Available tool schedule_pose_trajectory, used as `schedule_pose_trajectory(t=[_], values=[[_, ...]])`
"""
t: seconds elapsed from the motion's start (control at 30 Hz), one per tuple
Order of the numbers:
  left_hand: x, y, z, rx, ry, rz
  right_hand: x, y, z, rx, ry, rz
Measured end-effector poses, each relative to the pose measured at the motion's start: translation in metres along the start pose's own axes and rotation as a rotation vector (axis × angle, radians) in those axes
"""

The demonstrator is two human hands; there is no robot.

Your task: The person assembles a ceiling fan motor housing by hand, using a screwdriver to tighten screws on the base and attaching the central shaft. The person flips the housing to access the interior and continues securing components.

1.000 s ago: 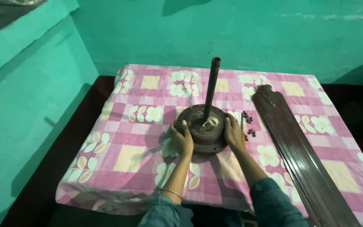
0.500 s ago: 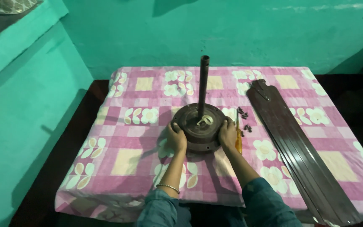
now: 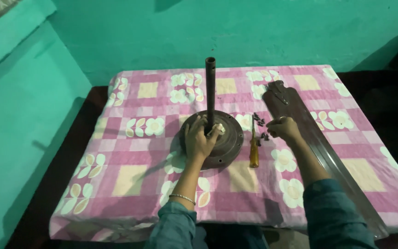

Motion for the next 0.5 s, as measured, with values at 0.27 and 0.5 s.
schedule_pose_trajectory(t=[0.27,0.5], values=[[0.001,-0.004,-0.007,0.133,0.101,0.005,0.000,0.047,-0.031,-0.136,0.023,-0.503],[-0.001,-0.003,-0.008,0.096,0.074,-0.026,-0.064,0.051,-0.075,0.143,-0.189,-0.646]])
Point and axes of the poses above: each hand's wrist, its own z-axis towards the middle knuckle, its own y-axis out of the palm, x = y × z, the point moved 10 cm from there along z, towards the middle knuckle, and after that the axes turned 8 degrees about z, right-handed, at the moved point
